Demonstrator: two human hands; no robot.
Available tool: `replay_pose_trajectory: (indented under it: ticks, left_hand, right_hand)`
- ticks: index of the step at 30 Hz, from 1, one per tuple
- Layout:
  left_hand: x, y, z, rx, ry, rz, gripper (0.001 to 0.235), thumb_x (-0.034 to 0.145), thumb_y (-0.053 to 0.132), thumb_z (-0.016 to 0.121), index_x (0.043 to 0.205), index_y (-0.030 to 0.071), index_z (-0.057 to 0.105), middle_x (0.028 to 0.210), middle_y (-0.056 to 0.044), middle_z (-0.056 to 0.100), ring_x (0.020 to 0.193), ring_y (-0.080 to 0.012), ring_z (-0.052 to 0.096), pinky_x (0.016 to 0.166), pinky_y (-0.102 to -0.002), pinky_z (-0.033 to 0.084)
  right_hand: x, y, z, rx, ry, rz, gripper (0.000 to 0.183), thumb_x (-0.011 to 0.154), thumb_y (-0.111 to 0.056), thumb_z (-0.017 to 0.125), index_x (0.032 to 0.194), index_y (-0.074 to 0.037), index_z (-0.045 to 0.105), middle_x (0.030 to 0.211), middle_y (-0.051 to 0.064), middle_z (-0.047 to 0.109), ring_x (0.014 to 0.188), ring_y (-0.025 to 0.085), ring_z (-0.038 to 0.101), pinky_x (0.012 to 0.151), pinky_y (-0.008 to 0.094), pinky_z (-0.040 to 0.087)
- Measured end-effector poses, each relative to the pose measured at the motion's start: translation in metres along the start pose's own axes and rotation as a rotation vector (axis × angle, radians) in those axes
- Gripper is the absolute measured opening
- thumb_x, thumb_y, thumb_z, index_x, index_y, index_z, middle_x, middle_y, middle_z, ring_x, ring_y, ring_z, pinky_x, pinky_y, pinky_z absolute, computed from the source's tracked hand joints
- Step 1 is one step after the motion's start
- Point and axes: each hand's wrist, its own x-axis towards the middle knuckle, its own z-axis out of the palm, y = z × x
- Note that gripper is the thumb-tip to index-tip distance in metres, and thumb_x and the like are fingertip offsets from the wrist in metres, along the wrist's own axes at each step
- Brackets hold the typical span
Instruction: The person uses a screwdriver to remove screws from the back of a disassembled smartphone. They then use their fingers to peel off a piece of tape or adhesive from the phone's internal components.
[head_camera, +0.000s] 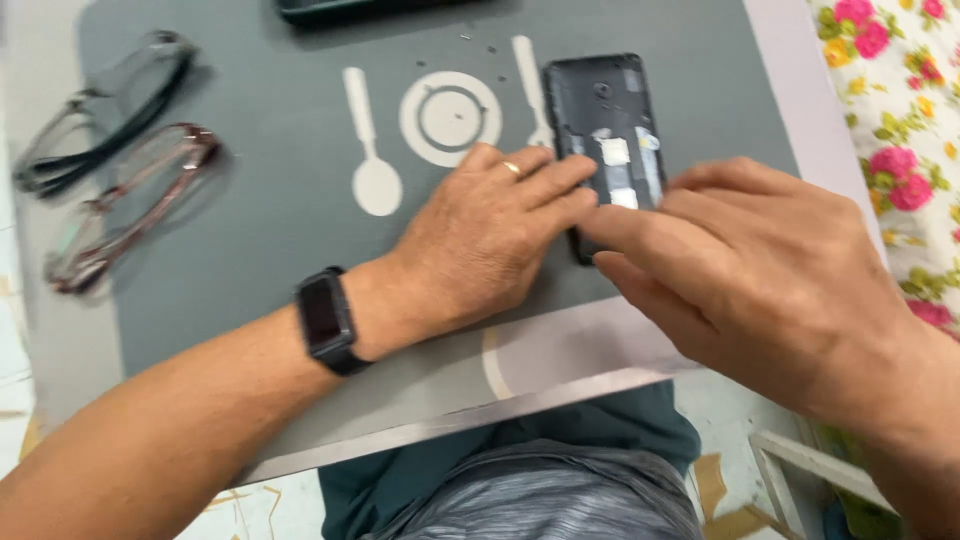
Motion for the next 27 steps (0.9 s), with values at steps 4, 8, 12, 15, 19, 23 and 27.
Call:
replay_pose_trajectory:
  ticks: [4,8,12,15,19,23,27]
  left_hand:
    - [-0.002,0.000,0.001,-0.016,0.052,0.008,0.039,0.089,-0.004,0.060,0.125,0.009,0.065,0.143,-0.010,0.066,0.111,-0.0336,0.064,0.078,-0.047,0.043]
    - [-0.001,0.002,0.000,0.008,0.103,0.012,0.026,0.097,-0.003,0.058,0.119,0.009,0.066,0.136,-0.007,0.066,0.100,-0.0295,0.064,0.075,-0.041,0.040]
    - [-0.002,0.001,0.002,0.037,0.076,0.020,0.034,0.097,-0.003,0.061,0.130,0.006,0.068,0.142,-0.010,0.066,0.110,-0.0319,0.066,0.079,-0.043,0.044]
    - [-0.002,0.000,0.003,-0.050,0.064,0.016,0.043,0.092,-0.005,0.055,0.132,0.006,0.067,0.143,-0.009,0.064,0.106,-0.0329,0.061,0.076,-0.046,0.041]
    - [-0.002,0.000,0.002,0.009,0.070,0.031,0.034,0.095,-0.004,0.058,0.127,0.004,0.067,0.142,-0.011,0.066,0.109,-0.0335,0.063,0.076,-0.045,0.042]
    - [-0.003,-0.002,0.004,-0.007,0.062,0.027,0.038,0.096,-0.003,0.056,0.130,0.004,0.070,0.146,-0.011,0.065,0.112,-0.0350,0.063,0.077,-0.046,0.042]
    - [-0.001,0.000,0.000,0.026,0.060,0.032,0.032,0.097,-0.002,0.058,0.125,0.007,0.069,0.141,-0.008,0.066,0.108,-0.0309,0.063,0.076,-0.044,0.042]
  right_hand:
    - [-0.002,0.000,0.004,-0.058,-0.027,0.070,0.023,0.106,-0.011,0.073,0.128,-0.007,0.073,0.097,0.005,0.069,0.083,0.026,0.067,0.089,0.043,0.060]
    - [0.000,-0.001,0.002,0.069,-0.034,0.055,0.023,0.106,0.003,0.066,0.128,-0.005,0.070,0.088,0.007,0.070,0.074,0.024,0.065,0.094,0.046,0.062]
    - [-0.010,0.005,0.009,-0.115,-0.072,0.135,0.020,0.113,-0.021,0.081,0.127,-0.009,0.074,0.071,0.005,0.064,0.066,0.026,0.064,0.088,0.046,0.066]
    - [-0.015,0.005,0.012,-0.059,-0.085,0.168,0.039,0.106,-0.013,0.078,0.144,-0.012,0.067,0.120,0.010,0.080,0.103,0.032,0.077,0.082,0.044,0.058]
    - [-0.019,0.008,0.014,-0.103,-0.118,0.175,0.027,0.112,-0.017,0.076,0.139,-0.015,0.072,0.090,-0.001,0.073,0.075,0.024,0.068,0.065,0.038,0.050]
    - [-0.014,0.009,0.007,-0.023,-0.151,0.178,0.044,0.105,-0.006,0.074,0.147,-0.011,0.061,0.098,0.007,0.070,0.081,0.030,0.066,0.070,0.043,0.051]
    - [-0.012,0.010,0.009,0.041,-0.090,0.111,0.027,0.114,-0.004,0.075,0.139,-0.007,0.067,0.075,0.005,0.061,0.064,0.025,0.058,0.069,0.042,0.054]
